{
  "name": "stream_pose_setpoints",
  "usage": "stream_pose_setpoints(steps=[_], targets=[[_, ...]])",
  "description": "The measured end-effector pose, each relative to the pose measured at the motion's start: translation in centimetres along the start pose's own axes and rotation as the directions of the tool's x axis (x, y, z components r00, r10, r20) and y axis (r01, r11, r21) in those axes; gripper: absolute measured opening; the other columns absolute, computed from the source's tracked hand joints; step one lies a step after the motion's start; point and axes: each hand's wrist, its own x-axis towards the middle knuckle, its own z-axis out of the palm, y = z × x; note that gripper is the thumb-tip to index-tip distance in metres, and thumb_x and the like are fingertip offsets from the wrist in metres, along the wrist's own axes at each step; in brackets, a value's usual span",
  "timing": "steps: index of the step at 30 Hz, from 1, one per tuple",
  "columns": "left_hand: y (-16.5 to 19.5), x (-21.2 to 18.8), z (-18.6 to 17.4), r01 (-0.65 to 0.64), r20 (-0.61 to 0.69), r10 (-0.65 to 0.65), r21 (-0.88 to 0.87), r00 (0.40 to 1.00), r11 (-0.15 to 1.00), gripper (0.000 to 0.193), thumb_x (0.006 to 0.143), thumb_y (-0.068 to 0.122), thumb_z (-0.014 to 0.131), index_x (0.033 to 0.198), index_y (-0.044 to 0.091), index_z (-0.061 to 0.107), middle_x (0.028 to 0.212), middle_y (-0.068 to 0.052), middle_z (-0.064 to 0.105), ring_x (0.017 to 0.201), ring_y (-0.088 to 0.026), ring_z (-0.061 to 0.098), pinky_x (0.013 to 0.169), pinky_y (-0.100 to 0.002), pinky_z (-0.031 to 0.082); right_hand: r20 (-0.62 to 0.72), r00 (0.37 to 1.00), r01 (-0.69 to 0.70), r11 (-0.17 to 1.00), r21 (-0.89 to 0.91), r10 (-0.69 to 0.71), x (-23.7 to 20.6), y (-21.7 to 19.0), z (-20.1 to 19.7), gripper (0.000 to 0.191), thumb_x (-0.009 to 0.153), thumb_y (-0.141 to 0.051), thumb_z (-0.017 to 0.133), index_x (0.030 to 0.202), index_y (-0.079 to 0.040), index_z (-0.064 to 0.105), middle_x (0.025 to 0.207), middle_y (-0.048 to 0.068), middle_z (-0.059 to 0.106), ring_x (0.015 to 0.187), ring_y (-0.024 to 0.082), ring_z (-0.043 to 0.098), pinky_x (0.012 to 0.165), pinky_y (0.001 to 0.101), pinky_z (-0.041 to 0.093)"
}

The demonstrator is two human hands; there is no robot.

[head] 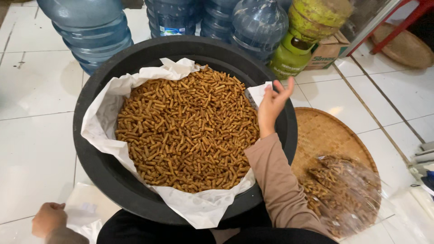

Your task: The person sits on the floor beside a large basin lined with paper and filled with brown snack sticks. They open small clear plastic bags, fill each bag by hand with snack sticks from the basin, seal the bags, and place the filled bags on a woven bamboo tray beside them.

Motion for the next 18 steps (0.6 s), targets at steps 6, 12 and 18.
stream_pose_setpoints(steps=[6,12,18], targets=[[-0.3,0.0,-2.0,-0.112,-0.283,-0.156,-0.739,0.946,0.664,0.023,0.097,0.019,0.059,0.114,0.013,0.072,0.107,-0.009,0.075,0.101,-0.026,0.071,0.086,-0.039,0.055,0.922,0.116,0.220,0.896,-0.385,0.368,-5.5,3.2,1.7,0.059,0.090,-0.030,0.074,0.139,-0.006,0.052,0.117,0.020,0.070,0.100,0.033,0.069,0.083,0.0434,0.054],[8.0,-4.7,-10.9,-0.546,-0.674,-0.273,-0.726,0.687,0.418,0.040,0.090,0.047,0.069,0.096,0.008,0.062,0.088,-0.005,0.062,0.083,-0.021,0.060,0.073,-0.035,0.045,0.971,-0.062,0.416,0.890,-0.186,0.232,-10.3,-0.8,3.5,0.065,0.088,-0.033,0.076,0.142,-0.006,0.053,0.124,0.024,0.065,0.115,0.041,0.063,0.097,0.0460,0.050],[27.3,-10.8,-19.5,-0.849,-0.771,0.383,-0.375,0.509,0.374,0.067,0.085,0.068,0.081,0.080,0.006,0.056,0.076,-0.004,0.054,0.066,-0.020,0.053,0.065,-0.034,0.044,0.817,0.525,0.398,0.917,0.010,-0.236,-8.4,-8.0,3.5,0.045,0.099,-0.013,0.064,0.142,-0.005,0.054,0.130,0.021,0.063,0.116,0.038,0.065,0.099,0.0452,0.052]])
